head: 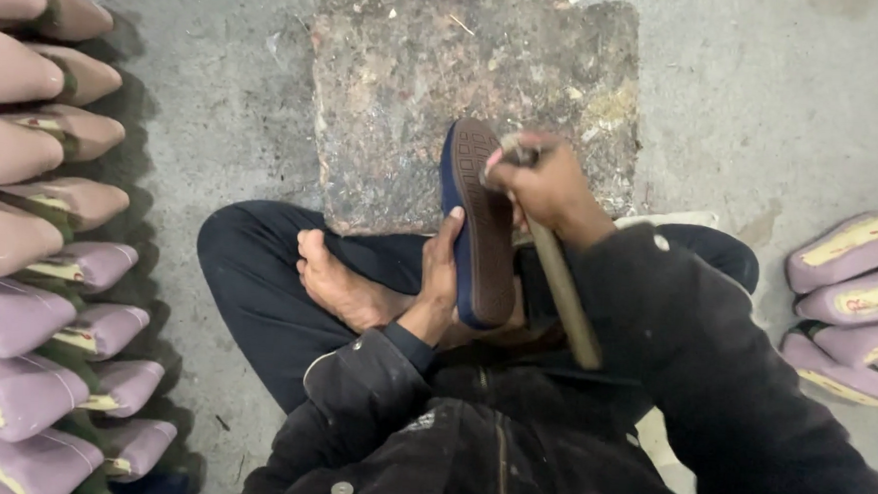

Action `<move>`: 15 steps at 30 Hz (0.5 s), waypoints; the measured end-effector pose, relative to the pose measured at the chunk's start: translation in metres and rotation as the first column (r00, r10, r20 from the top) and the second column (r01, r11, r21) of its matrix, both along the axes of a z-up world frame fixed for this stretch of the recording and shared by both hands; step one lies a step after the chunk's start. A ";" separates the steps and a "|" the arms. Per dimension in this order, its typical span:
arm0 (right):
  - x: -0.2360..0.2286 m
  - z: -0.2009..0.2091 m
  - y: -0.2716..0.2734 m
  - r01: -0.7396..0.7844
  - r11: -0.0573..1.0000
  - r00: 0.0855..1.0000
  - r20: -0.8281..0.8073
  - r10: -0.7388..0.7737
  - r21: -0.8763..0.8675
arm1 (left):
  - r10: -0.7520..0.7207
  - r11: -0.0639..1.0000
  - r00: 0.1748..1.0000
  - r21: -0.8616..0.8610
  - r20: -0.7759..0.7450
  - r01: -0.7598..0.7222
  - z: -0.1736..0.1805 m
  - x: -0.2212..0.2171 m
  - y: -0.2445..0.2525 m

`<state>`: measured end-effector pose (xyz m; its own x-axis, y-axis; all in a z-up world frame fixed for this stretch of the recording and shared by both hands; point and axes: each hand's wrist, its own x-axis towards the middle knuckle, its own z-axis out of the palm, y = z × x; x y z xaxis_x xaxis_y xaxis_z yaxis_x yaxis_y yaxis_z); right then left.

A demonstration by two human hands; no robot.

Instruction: The person sits cross-legged on the floor and uses a hammer to tap the sole and edges of several blue slip-on shoes. They handle each shoe one at a time, rotating it to work on different areas, then place it back in a line with other finished shoes.

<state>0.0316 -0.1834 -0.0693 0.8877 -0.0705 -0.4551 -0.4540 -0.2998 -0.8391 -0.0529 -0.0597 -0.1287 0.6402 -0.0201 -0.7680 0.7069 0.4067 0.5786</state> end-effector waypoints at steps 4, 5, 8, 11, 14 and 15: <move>0.037 -0.020 -0.005 -0.029 1.000 1.000 -0.007 0.029 -0.002 | 0.011 1.000 1.000 -0.028 0.027 -0.010 -0.028 -0.001 -0.002; 0.045 -0.023 -0.006 -0.039 0.999 0.999 -0.037 0.039 -0.006 | 0.056 0.998 0.998 -0.024 -0.004 -0.056 -0.033 -0.002 -0.004; 0.055 -0.013 -0.006 -0.059 0.998 0.997 -0.049 0.060 0.036 | 0.054 0.998 0.998 -0.031 0.010 -0.054 -0.015 -0.004 -0.003; 0.050 -0.030 -0.009 -0.071 0.997 0.997 0.040 0.069 0.043 | 0.081 0.996 0.997 -0.035 0.019 -0.081 0.009 -0.003 -0.006; 0.040 -0.029 -0.017 -0.024 0.976 0.998 0.056 0.037 -0.217 | 0.045 0.998 0.998 0.045 0.036 -0.046 0.005 -0.010 -0.003; 0.031 -0.033 -0.024 -0.036 0.977 0.996 0.072 0.053 -0.209 | 0.061 0.997 0.997 0.052 0.051 -0.063 -0.006 -0.013 -0.003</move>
